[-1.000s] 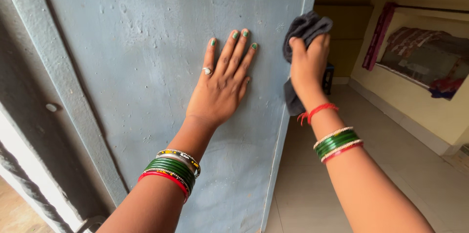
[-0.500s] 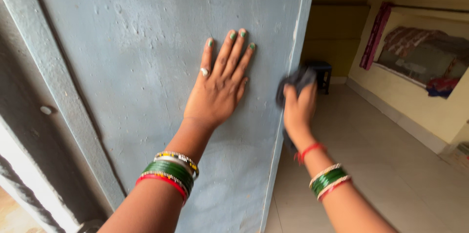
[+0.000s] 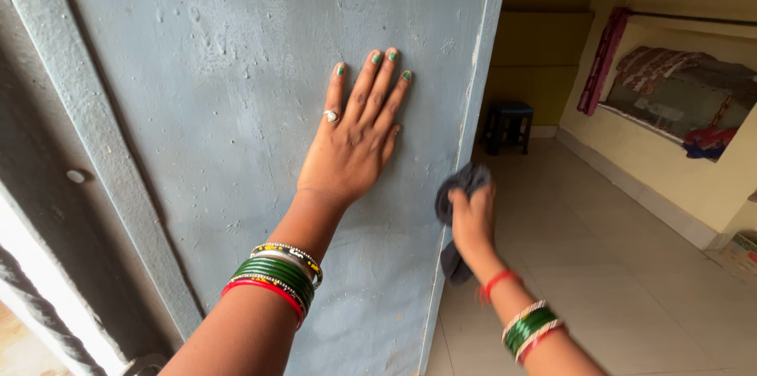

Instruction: The person wipes the exterior surface of a metal cupboard using a black cloth, moving the cloth in circular and side-to-side motions across the door and near the lock.

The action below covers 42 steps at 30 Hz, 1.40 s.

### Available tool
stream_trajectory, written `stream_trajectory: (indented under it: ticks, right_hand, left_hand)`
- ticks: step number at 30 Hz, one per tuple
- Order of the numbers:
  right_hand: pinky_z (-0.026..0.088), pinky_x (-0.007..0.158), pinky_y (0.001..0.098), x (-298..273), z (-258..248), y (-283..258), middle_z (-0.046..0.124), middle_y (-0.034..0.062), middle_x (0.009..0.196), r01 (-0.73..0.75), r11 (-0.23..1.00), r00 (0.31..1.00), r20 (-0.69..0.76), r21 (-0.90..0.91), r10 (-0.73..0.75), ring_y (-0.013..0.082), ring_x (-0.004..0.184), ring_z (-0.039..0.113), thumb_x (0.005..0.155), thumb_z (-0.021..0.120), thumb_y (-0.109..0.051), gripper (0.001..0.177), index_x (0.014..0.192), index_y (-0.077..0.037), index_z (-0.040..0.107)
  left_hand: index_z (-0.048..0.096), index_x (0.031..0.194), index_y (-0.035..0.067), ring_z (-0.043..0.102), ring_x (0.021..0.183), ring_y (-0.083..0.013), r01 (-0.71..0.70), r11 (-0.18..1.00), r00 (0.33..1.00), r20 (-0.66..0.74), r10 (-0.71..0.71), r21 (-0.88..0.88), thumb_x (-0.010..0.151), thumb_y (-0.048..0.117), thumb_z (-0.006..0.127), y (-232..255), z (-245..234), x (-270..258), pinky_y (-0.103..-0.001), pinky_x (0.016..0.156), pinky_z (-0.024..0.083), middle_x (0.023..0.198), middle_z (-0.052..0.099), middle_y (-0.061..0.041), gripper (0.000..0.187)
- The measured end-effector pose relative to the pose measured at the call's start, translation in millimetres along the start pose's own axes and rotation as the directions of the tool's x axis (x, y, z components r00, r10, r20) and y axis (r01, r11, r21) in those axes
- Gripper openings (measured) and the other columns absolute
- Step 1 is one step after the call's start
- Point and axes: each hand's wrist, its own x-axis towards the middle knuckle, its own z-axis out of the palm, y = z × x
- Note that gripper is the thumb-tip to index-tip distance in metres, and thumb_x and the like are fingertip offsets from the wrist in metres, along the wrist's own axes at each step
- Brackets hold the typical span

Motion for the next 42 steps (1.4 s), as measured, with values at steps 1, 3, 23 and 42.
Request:
stream_trajectory:
  ticks: [1, 3, 23, 42]
  right_hand:
    - [0.046, 0.102, 0.0427, 8, 0, -6, 0.059, 0.0220, 0.118, -0.073, 0.997, 0.997, 0.015, -0.002, 0.073, 0.0342, 0.111, 0.059, 0.087, 0.065, -0.016, 0.035, 0.114, 0.005, 0.057]
    - [0.051, 0.091, 0.0416, 50, -4, -35, 0.062, 0.0188, 0.107, -0.165, 0.973, 0.986, -0.006, 0.158, 0.168, 0.0307, 0.096, 0.061, 0.084, 0.058, -0.018, 0.037, 0.116, 0.001, 0.054]
    - [0.048, 0.100, 0.0352, 112, -34, -63, 0.066, 0.0090, 0.115, -0.328, 0.904, 0.929, 0.269, 0.274, 0.255, 0.0187, 0.108, 0.061, 0.098, 0.056, -0.034, 0.040, 0.121, -0.001, 0.053]
    - [0.048, 0.099, 0.0375, -9, -104, 9, 0.070, 0.0121, 0.116, -0.801, 0.471, 0.598, 0.481, 0.369, 0.641, 0.0231, 0.108, 0.064, 0.092, 0.052, -0.020, 0.036, 0.120, -0.001, 0.066]
  left_hand:
    - [0.024, 0.166, 0.014, 0.015, 0.158, -0.0234, -0.002, 1.000, 1.000, 0.000, 0.002, -0.001, 0.108, 0.042, 0.035, 0, 0, -1, -0.050, 0.127, 0.013, 0.172, 0.018, -0.009, 0.065]
    - [0.025, 0.166, 0.012, 0.016, 0.158, -0.0243, -0.004, 1.000, 1.000, 0.000, 0.004, 0.009, 0.108, 0.041, 0.035, -1, 0, 1, -0.050, 0.127, 0.013, 0.172, 0.018, -0.009, 0.066]
    - [0.027, 0.165, 0.013, 0.015, 0.157, -0.0242, -0.007, 1.000, 1.000, 0.000, 0.007, 0.012, 0.107, 0.041, 0.035, 2, 0, 0, -0.050, 0.127, 0.012, 0.171, 0.018, -0.008, 0.065]
    - [0.026, 0.164, 0.012, 0.016, 0.157, -0.0244, -0.005, 1.000, 1.000, -0.014, 0.005, 0.001, 0.106, 0.041, 0.037, -1, 0, 0, -0.050, 0.127, 0.012, 0.171, 0.019, -0.009, 0.066]
